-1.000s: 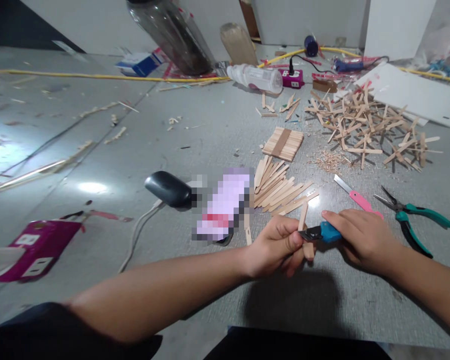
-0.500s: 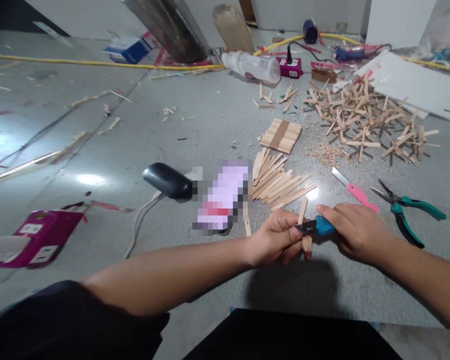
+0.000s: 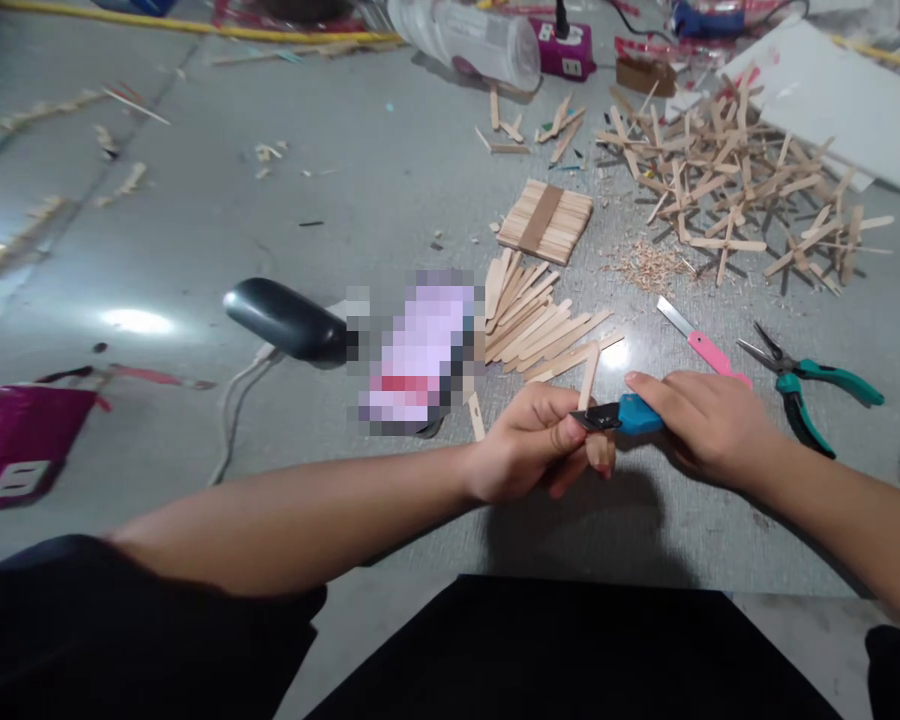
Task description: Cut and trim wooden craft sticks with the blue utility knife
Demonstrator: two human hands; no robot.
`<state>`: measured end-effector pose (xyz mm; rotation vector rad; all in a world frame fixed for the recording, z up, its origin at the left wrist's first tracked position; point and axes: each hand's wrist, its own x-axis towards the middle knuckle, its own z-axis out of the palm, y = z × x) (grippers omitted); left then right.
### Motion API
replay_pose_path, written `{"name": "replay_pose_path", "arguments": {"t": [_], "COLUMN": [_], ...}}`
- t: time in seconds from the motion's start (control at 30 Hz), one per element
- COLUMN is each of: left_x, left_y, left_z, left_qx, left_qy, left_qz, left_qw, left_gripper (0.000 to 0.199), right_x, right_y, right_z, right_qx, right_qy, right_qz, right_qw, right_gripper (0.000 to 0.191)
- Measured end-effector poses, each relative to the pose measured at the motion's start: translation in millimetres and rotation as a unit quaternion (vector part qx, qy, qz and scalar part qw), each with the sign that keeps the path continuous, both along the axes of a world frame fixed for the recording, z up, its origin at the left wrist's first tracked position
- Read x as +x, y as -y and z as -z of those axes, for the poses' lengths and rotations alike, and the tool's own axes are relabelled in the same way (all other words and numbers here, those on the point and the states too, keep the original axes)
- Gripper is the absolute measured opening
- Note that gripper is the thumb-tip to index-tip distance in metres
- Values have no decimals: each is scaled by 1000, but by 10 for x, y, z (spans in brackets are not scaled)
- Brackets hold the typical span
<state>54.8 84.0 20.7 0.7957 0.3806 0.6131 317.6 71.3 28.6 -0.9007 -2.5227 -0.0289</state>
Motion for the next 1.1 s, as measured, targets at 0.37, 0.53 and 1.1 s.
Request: {"name": "replay_pose_path", "arguments": {"t": [0.37, 0.53, 1.1], "left_x": [-2, 9, 42], "left_y": [0, 13, 31], "left_z": [-16, -46, -14], "left_qx": [15, 27, 23], "left_qy": [-20, -28, -80], "left_qz": [-6, -38, -26], "left_qw": [1000, 999, 996], "left_gripper": [66, 63, 73], "right_x": [27, 8, 37], "right_y": [-44, -76, -28], "right_z": [20, -16, 30], "right_qx": [37, 40, -37], "right_qy": [-5, -27, 7], "right_qz": [16, 14, 17], "right_qw": [999, 999, 999], "right_gripper": [44, 49, 45]}}
